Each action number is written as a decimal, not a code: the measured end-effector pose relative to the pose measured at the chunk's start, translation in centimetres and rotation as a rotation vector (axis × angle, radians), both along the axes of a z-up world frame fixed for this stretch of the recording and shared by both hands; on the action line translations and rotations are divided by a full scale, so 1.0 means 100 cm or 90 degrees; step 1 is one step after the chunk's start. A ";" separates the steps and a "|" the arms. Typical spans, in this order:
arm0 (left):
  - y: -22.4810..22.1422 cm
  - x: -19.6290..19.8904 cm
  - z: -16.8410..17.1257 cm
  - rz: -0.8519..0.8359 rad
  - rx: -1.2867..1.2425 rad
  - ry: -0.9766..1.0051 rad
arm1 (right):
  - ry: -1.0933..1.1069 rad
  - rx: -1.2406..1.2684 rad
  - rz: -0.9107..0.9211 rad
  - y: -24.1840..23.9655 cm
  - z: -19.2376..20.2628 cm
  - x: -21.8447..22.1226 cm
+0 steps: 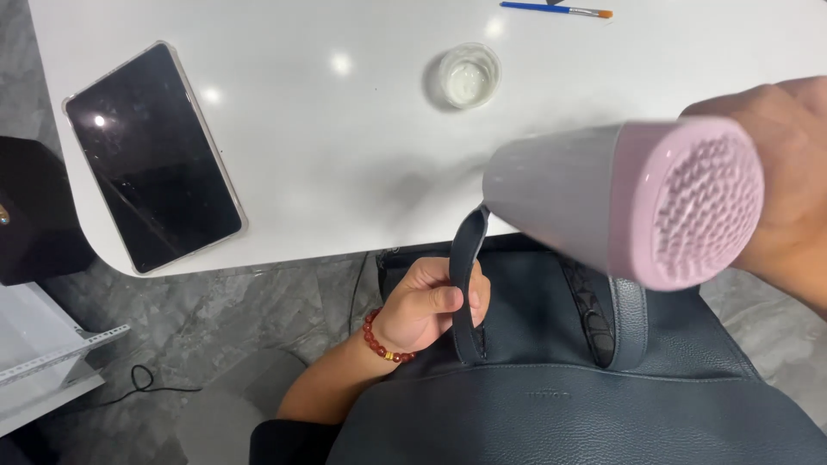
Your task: Using a hair dryer and sandpaper to smooth and repair a leather bag handle.
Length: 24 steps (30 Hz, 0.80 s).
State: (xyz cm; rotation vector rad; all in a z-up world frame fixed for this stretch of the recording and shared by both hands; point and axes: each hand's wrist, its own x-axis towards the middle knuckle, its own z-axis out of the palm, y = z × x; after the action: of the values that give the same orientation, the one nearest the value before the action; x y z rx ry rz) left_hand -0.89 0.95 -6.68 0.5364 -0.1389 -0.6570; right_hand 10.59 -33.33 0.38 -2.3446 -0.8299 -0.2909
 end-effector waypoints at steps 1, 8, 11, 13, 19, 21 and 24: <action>-0.001 0.000 -0.001 -0.002 0.002 0.000 | 0.000 0.002 -0.002 -0.001 -0.003 0.002; -0.005 0.002 0.004 -0.008 -0.075 -0.024 | 0.133 0.044 0.020 0.001 -0.002 0.000; -0.003 0.003 0.004 -0.022 -0.080 -0.034 | 0.131 0.064 0.021 0.006 0.001 0.001; -0.002 0.003 0.004 -0.027 -0.082 -0.035 | -0.118 -0.022 0.079 0.016 0.013 -0.001; -0.005 0.003 0.007 -0.011 -0.079 -0.038 | 0.115 -0.231 0.000 0.013 0.020 0.000; -0.004 0.001 0.005 -0.016 -0.082 -0.016 | -0.281 -0.083 0.115 0.038 0.041 -0.007; -0.002 0.002 0.005 -0.027 -0.073 -0.044 | -0.186 -0.102 0.072 0.016 0.022 -0.009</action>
State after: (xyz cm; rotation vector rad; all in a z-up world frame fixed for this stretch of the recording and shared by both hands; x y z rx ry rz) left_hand -0.72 0.76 -6.23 0.4465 -0.2513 -0.6678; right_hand 9.67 -31.74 2.59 -2.4244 -1.1589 -0.5454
